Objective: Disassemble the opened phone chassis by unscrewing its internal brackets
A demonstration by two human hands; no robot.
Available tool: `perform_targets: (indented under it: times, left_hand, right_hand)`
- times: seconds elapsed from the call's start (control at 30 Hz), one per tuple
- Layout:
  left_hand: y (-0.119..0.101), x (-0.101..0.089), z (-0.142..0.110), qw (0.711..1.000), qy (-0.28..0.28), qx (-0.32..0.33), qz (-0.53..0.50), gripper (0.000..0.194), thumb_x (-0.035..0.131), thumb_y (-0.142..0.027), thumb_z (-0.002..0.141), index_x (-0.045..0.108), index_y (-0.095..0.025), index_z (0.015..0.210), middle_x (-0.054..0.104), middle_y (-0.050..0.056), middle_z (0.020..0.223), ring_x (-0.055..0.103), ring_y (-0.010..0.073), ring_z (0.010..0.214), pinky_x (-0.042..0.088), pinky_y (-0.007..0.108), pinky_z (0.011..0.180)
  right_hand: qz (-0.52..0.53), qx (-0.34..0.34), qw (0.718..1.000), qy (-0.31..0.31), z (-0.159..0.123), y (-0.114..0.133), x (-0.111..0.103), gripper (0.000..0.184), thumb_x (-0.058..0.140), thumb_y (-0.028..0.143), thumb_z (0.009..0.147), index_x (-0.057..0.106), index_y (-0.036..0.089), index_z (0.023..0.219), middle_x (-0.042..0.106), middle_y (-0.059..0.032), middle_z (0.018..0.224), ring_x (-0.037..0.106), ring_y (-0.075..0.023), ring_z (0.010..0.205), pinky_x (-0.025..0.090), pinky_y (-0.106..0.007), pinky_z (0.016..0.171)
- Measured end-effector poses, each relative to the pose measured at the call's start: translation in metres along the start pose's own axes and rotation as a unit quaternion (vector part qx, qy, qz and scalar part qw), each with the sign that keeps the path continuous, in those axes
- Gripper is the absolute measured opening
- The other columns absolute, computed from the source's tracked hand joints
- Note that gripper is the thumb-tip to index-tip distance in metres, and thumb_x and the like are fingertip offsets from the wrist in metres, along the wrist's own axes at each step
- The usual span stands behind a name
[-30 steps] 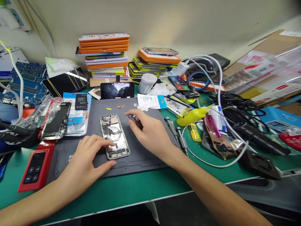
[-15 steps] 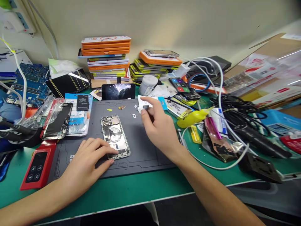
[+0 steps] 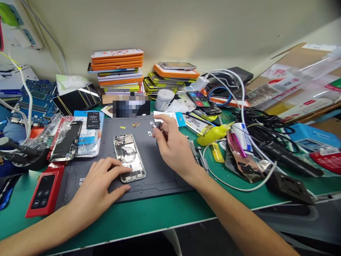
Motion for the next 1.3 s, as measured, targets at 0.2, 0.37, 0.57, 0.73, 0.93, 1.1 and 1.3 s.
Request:
perform_targets:
  times: [0.2,0.37,0.57,0.73,0.93,1.1,1.3]
  left_hand:
    - [0.005,-0.011,0.002,0.988,-0.075,-0.108,-0.079,0.024,0.047,-0.044,0.111,0.065,-0.027,0.112,0.069,0.001,0.107,0.068,0.0205,0.098,0.055,0.033,0.086]
    - [-0.010,-0.001,-0.001,0.980,-0.024,0.090,0.175,0.025,0.048,-0.034,0.112,0.064,-0.024,0.128,0.070,0.007,0.119,0.066,0.0254,0.103,0.052,0.041,0.091]
    - [-0.022,0.005,0.008,0.891,-0.009,0.197,0.409,0.030,0.057,-0.044,0.109,0.066,-0.017,0.116,0.067,0.008,0.096,0.062,0.0278,0.083,0.045,0.040,0.071]
    - [-0.025,0.001,0.026,0.887,0.049,0.209,0.410,0.031,0.068,-0.050,0.103,0.061,-0.019,0.103,0.066,0.006,0.091,0.063,0.0267,0.078,0.040,0.037,0.062]
    - [-0.017,0.000,0.027,0.897,0.015,0.222,0.382,0.036,0.068,-0.055,0.102,0.061,-0.020,0.107,0.065,0.005,0.087,0.064,0.0279,0.078,0.044,0.038,0.065]
    - [-0.017,0.008,0.023,0.888,-0.013,0.209,0.411,0.036,0.062,-0.056,0.105,0.061,-0.019,0.105,0.063,0.004,0.079,0.062,0.0265,0.074,0.043,0.038,0.063]
    - [-0.018,0.013,0.022,0.905,-0.013,0.201,0.375,0.029,0.060,-0.049,0.108,0.059,-0.020,0.107,0.064,0.003,0.082,0.061,0.0253,0.075,0.041,0.038,0.065]
  right_hand:
    - [0.071,-0.034,0.996,-0.032,-0.002,0.000,-0.001,0.034,0.047,0.030,0.111,0.053,0.026,0.145,0.079,-0.0046,0.102,0.073,-0.0199,0.082,0.057,-0.036,0.077]
    - [0.073,-0.049,0.996,-0.021,-0.004,0.003,0.001,0.034,0.046,0.029,0.111,0.056,0.026,0.143,0.078,-0.0062,0.110,0.073,-0.0199,0.087,0.059,-0.037,0.081]
    - [0.038,-0.020,0.998,0.042,-0.004,0.008,0.006,0.047,0.051,0.026,0.106,0.044,0.027,0.153,0.074,-0.0043,0.108,0.065,-0.0172,0.068,0.054,-0.035,0.066]
    - [0.049,-0.032,0.998,0.032,-0.009,0.009,0.012,0.047,0.050,0.022,0.106,0.042,0.027,0.151,0.073,-0.0042,0.108,0.061,-0.0165,0.067,0.054,-0.037,0.068]
    - [0.135,-0.019,0.991,0.013,-0.017,0.003,0.021,0.047,0.051,0.025,0.109,0.037,0.031,0.153,0.070,-0.0049,0.113,0.067,-0.0191,0.080,0.059,-0.039,0.073]
    - [0.188,-0.063,0.979,0.046,-0.022,0.000,0.026,0.049,0.050,0.026,0.111,0.033,0.036,0.155,0.068,-0.0042,0.114,0.065,-0.0180,0.077,0.060,-0.039,0.069]
    - [0.235,-0.071,0.966,0.085,-0.022,-0.002,0.026,0.049,0.048,0.024,0.112,0.030,0.038,0.156,0.067,-0.0025,0.110,0.062,-0.0159,0.074,0.058,-0.036,0.065]
Point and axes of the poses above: each hand's wrist, its own z-axis towards the middle knuckle, its own x-axis out of the palm, y = z × x, the point moved 3 cm from there along z, towards the middle knuckle
